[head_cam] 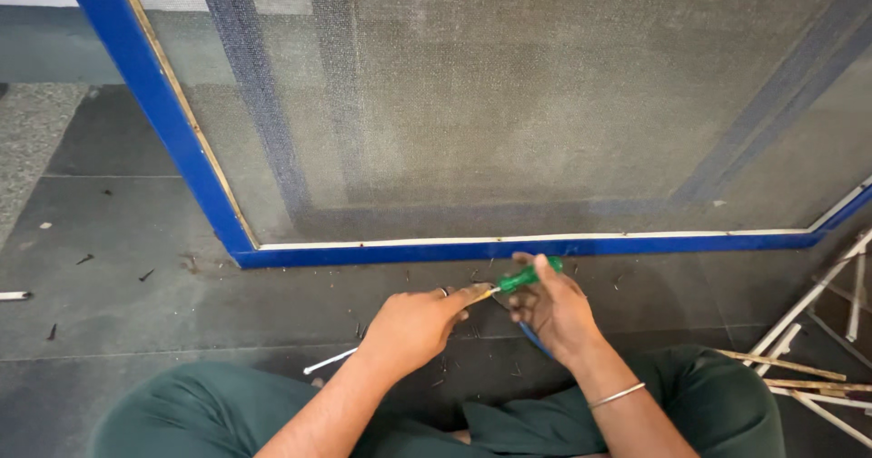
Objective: The person sits on the floor and uses a screwdriver to press a white rubber spline into the channel of a blue window screen frame, working along the bottom edge. They briefly pick up pliers, then continue pressing the spline into place along the frame.
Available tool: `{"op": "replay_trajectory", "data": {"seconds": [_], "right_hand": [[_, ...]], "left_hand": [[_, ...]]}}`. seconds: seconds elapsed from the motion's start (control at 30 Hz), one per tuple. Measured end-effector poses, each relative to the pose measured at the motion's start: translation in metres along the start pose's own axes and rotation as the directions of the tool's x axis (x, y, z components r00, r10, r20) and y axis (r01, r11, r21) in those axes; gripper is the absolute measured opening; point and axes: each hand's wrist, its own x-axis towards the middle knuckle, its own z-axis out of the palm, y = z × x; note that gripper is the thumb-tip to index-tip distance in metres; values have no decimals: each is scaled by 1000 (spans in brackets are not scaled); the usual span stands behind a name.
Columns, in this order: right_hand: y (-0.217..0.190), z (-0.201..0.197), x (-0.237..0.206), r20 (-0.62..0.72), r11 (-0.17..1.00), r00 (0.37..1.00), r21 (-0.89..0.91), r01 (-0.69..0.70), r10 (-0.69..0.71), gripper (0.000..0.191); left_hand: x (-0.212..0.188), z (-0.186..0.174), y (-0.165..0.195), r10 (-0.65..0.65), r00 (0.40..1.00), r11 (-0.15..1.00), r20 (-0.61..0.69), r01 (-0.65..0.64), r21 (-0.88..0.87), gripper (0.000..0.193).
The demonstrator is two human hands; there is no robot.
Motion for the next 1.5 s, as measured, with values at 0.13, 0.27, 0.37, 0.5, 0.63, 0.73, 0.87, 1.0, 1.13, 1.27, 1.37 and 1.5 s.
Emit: {"op": "replay_trajectory", "data": {"seconds": [0.13, 0.27, 0.37, 0.5, 0.63, 0.73, 0.87, 1.0, 1.13, 1.27, 1.37, 1.5], "right_hand": [[-7, -26, 16, -71, 984, 982, -44, 172, -174, 30], [-58, -76, 23, -248, 865, 918, 327, 380, -310, 27], [-83, -97, 18, -332, 893, 878, 171, 416, -345, 24], [-60, -71, 7, -120, 948, 944, 50, 315, -308, 8], [-34, -17, 3, -78, 983, 982, 54, 177, -172, 5], [-33, 10, 0, 0, 985, 988, 81, 154, -154, 6], [-36, 19, -4, 4, 969, 983, 168, 181, -184, 7], [-32, 12, -4, 38, 958, 980, 223, 181, -194, 5], [-34, 9, -6, 82, 963, 979, 214, 165, -186, 5], [-40, 18, -11, 102, 971, 975, 158, 179, -196, 9], [-38, 24, -13, 53, 989, 988, -8, 149, -148, 8], [-28, 21, -12, 56, 990, 990, -54, 129, -126, 21]], "left_hand": [[7, 0, 4, -12, 998, 1000, -59, 13, 23, 39], [3, -6, -15, -85, 981, 996, -174, 89, 15, 34], [-1, -20, -44, -200, 887, 965, -416, 103, -243, 28], [13, -25, -72, -529, 748, 307, -401, -271, -912, 18], [12, -23, -77, -706, 675, -54, -214, -352, -934, 18], [7, -22, -77, -733, 662, -135, -156, -366, -921, 17], [8, -17, -77, -701, 701, -189, -127, -355, -916, 17], [12, -10, -76, -705, 701, -179, -106, -321, -930, 16], [11, -11, -77, -700, 707, -188, -104, -323, -928, 14], [12, -15, -76, -724, 687, -177, -63, -274, -945, 10], [12, -15, -70, -729, 684, -158, -29, -210, -965, 12], [8, -14, -60, -683, 730, -252, 34, -192, -949, 9]]}}
